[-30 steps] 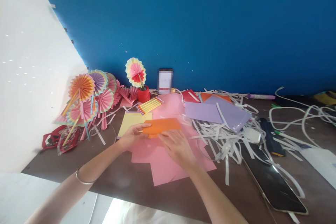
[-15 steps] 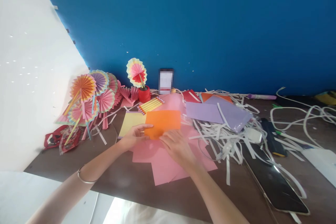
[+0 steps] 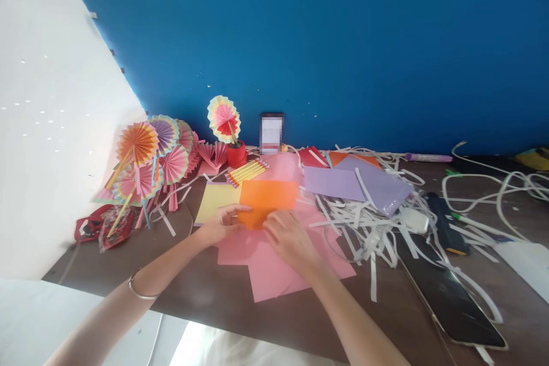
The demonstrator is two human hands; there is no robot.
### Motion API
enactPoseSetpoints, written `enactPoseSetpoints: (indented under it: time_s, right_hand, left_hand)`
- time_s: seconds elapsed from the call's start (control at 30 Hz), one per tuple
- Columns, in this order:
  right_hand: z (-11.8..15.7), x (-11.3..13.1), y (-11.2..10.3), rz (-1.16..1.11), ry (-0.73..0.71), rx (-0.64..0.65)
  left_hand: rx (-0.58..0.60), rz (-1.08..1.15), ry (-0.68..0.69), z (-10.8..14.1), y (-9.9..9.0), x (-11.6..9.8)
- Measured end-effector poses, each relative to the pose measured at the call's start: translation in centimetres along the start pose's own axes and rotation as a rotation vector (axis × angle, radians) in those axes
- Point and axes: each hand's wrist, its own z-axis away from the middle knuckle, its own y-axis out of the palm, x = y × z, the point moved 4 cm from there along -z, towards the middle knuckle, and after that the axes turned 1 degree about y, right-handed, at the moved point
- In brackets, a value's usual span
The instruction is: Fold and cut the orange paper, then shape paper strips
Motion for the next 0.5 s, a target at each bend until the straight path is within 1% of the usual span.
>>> enactPoseSetpoints:
  time_s: [0.17, 0.33, 0.4, 0.5]
  right_hand:
    - [0.10, -0.09, 0.08, -0.006, 0.003, -0.001]
    - [0.13, 0.01, -0.01, -0.007, 0.015, 0.064]
    - [0.18, -0.14, -0.15, -0.007, 0.044, 0.060]
    - [0.33, -0.66, -0.25, -0.022, 0.099, 0.037]
  left_hand:
    - [-0.011, 0.018, 0.043, 0.03, 0.02, -0.19]
    - [-0.018, -0.029, 0.091, 0.19, -0.07, -0.32]
    - [-0.067, -0.015, 0.094, 0.24, -0.19, -0.48]
    - [-0.160, 0.070, 0.070, 0.30, -0.47, -0.82]
